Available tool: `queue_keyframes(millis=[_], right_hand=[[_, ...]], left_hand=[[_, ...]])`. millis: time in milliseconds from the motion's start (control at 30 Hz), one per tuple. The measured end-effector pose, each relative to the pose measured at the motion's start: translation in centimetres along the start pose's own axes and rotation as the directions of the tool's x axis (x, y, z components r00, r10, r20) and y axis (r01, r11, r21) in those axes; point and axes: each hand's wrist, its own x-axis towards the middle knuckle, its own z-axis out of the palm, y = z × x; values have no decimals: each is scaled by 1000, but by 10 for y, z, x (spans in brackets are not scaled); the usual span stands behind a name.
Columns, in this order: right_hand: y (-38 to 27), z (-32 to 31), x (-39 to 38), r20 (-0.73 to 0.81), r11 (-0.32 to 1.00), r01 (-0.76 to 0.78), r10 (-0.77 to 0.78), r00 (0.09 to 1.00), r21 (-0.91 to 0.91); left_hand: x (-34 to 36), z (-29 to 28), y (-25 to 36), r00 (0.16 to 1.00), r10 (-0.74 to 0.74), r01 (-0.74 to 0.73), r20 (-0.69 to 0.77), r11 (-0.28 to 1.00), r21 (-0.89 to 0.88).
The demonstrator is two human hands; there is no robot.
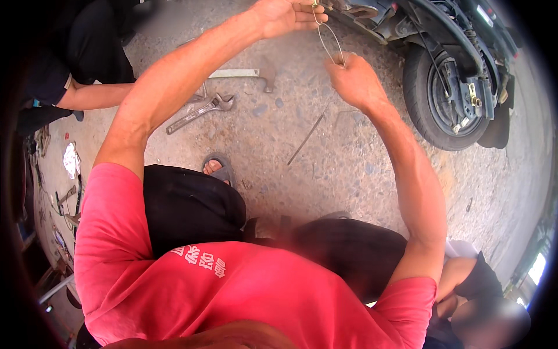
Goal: The person manipulates wire and mechanical components on a moped, using a hammer to tap a metal piece and pliers to pull or tighten a wire loop.
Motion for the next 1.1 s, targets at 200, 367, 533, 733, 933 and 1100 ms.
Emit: queue_keyframes(millis=[200,367,533,733,933,1100], right_hand=[[-8,-3,-56,-78,992,66,-58,995,109],[-3,-1,-68,-40,940,106,-98,994,325],[-4,-4,-68,-13,898,128,-135,991,421],[45,-9,-77,-131,542,233,-220,967,807],[105,-27,-112,214,387,-168,-79,974,907],[157,-27,-154,348,333,-330,5,938,883]], left_hand=[[4,10,-4,998,10,-8,67,1000,-30],[-33,32,-38,991,11,-17,132,999,46],[-52,72,-51,999,-38,33,-38,992,-125],[-48,83,-55,987,-47,32,-151,995,-99],[-54,85,-51,975,-38,36,-221,999,-14],[-54,86,-54,970,-40,43,-240,999,8]])
